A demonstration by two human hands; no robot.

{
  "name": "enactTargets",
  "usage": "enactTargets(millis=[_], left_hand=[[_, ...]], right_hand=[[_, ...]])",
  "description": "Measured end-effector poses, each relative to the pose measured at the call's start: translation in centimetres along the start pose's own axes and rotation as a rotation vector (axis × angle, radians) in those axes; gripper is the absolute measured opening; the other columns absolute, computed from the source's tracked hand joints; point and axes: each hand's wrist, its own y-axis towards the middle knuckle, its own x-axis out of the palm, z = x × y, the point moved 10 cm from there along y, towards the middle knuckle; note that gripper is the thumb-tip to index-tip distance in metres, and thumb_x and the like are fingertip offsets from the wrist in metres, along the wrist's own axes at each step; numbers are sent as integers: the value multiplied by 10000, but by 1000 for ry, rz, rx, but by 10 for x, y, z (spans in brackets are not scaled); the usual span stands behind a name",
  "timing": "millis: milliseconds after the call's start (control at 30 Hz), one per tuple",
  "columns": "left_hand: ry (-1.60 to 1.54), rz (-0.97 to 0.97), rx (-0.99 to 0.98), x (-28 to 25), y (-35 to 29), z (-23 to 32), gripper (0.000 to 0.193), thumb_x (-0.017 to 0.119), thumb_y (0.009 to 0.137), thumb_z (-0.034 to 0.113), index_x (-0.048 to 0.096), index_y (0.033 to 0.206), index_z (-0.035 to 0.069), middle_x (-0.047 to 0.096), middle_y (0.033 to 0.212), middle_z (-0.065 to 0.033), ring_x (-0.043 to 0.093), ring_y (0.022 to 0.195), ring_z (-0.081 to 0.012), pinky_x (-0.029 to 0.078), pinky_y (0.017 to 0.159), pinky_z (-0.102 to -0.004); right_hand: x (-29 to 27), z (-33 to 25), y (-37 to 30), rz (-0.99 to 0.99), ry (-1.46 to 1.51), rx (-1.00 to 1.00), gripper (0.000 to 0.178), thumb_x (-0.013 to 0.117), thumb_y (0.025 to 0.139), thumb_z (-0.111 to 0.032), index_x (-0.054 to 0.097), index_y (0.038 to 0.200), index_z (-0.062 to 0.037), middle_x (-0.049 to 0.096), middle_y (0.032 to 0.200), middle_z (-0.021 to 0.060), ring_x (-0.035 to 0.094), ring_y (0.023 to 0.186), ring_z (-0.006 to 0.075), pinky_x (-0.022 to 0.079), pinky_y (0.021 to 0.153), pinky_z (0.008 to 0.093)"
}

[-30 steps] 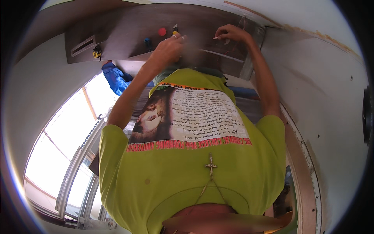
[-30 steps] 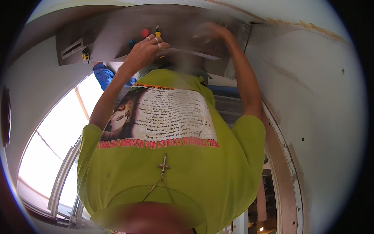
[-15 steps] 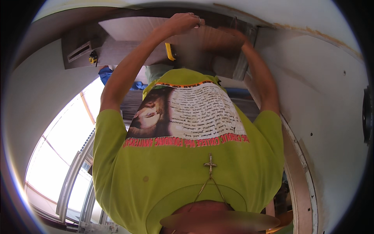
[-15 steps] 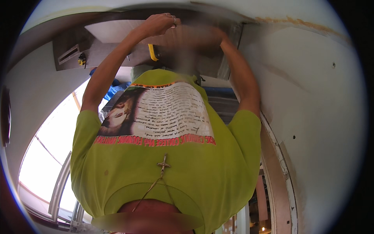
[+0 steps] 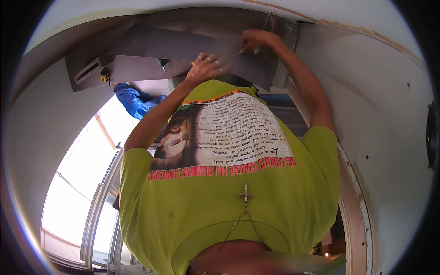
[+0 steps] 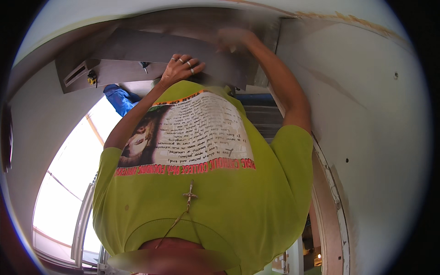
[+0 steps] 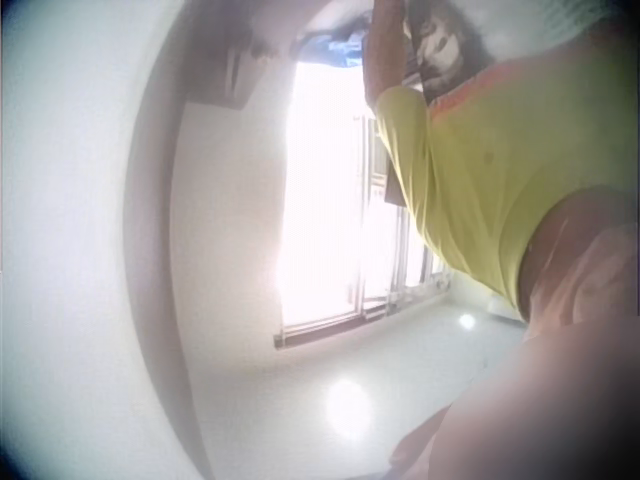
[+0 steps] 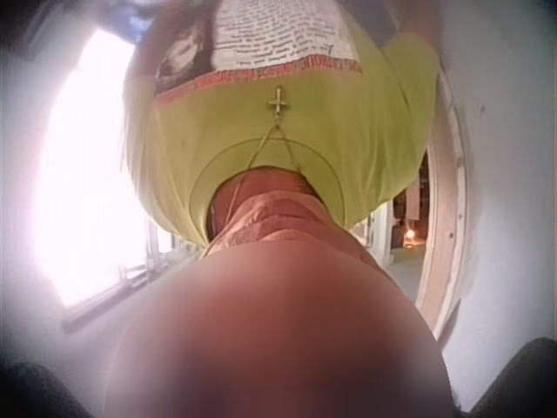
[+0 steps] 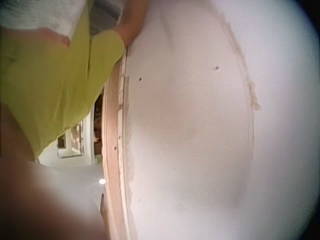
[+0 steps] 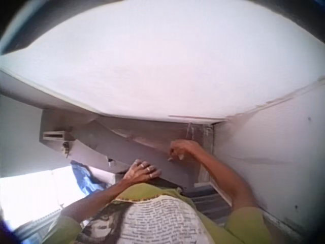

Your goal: The person kneels on a blue protective sheet and uses a yellow utility knife to cut a gray board. They score the board along a line, flip it, and snap it apart. The person then handles the cut pieces and continues cutting another board.

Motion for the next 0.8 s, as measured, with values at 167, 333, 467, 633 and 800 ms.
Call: enactTargets(millis=[167,333,467,633,800], left_hand=[[21,-26,30,20,1,-2,504,632,807,391,597,1277,212,605,1134,-16,563,1106,-207,417,913,-448],[8,-20,43,27,6,0,527,655,780,388,602,1275,215,606,1130,-11,564,1103,-208,420,909,-448],[20,-7,45,26,10,1,468,638,802,307,606,1260,215,611,1137,8,565,1110,-191,425,916,-434],[104,-83,16,24,31,-6,428,603,827,172,609,1250,240,619,1132,33,566,1122,-162,397,970,-412],[129,-59,-30,9,61,-29,412,624,852,196,623,1256,277,619,1213,51,553,1182,-139,287,1093,-446]], right_hand=[[-2,-2,11,86,-11,-64,279,750,837,-322,769,966,-75,746,850,117,713,770,259,553,709,405],[-4,-4,9,187,-141,-71,310,753,830,-349,767,1003,-92,748,901,117,719,805,282,561,731,425],[-1,-7,9,194,-267,-9,335,746,836,-358,752,1051,-102,735,961,129,712,874,300,558,774,445],[10,11,24,145,-223,0,344,741,830,-305,711,1085,-76,696,1100,169,660,1012,384,536,850,461],[13,31,31,159,27,-58,284,686,869,-215,705,1103,-56,699,1091,136,682,963,285,552,798,405]])
